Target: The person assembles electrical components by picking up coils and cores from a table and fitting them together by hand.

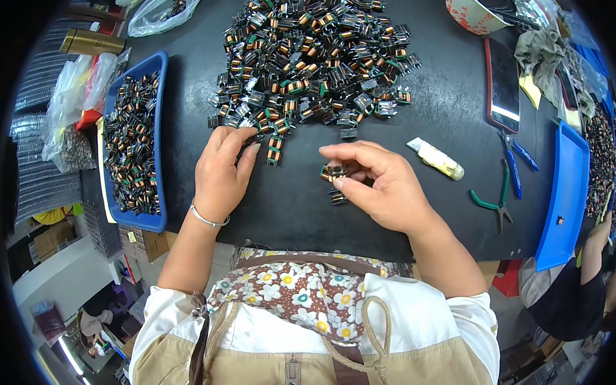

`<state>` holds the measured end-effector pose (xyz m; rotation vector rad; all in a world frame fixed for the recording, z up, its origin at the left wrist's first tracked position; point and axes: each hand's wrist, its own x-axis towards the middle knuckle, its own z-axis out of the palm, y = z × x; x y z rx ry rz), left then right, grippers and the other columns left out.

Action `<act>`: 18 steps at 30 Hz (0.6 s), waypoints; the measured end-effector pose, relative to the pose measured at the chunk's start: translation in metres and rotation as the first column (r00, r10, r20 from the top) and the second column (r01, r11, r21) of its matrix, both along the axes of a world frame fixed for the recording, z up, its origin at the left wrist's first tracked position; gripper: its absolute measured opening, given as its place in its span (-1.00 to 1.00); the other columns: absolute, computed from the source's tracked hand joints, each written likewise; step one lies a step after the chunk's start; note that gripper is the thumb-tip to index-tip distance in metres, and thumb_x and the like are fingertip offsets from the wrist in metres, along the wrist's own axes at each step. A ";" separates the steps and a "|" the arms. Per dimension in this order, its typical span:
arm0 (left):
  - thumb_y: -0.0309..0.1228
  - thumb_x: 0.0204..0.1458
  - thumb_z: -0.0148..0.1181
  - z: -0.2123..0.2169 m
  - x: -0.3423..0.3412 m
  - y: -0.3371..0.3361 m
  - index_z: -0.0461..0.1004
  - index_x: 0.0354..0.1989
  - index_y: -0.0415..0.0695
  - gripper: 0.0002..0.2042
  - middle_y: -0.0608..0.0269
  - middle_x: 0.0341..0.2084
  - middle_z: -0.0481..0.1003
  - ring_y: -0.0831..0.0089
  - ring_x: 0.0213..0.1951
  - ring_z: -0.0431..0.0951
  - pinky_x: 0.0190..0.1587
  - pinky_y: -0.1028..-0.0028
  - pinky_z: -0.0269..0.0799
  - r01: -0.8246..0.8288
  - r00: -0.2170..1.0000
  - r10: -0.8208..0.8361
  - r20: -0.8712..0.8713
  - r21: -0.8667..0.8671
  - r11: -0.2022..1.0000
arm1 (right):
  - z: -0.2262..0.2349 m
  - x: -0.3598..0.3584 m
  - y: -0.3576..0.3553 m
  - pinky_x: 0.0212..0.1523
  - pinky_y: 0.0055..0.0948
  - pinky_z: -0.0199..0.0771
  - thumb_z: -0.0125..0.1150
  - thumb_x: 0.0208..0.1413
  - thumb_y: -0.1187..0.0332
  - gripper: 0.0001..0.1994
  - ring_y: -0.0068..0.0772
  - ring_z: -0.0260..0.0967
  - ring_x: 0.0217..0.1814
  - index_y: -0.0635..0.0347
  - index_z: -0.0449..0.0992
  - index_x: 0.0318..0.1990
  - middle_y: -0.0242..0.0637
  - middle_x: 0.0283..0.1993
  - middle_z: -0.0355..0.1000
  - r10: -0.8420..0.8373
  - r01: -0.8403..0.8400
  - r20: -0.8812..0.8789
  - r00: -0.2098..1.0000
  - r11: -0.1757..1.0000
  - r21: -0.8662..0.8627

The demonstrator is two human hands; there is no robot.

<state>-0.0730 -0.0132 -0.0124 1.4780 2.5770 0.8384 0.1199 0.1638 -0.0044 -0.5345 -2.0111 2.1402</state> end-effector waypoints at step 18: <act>-0.50 0.16 0.01 0.007 0.044 -0.008 0.38 -0.14 -0.31 -0.84 0.05 -0.37 0.52 0.54 -0.56 0.48 -0.58 0.63 0.41 -0.299 -0.007 -0.116 0.993 0.109 0.948 | 0.000 -0.001 0.005 -0.36 -0.70 0.41 0.21 0.05 0.52 -0.84 -0.70 0.37 -0.30 0.29 0.47 -0.19 -0.41 -0.30 0.39 -0.092 0.080 -0.017 0.996 0.931 -0.355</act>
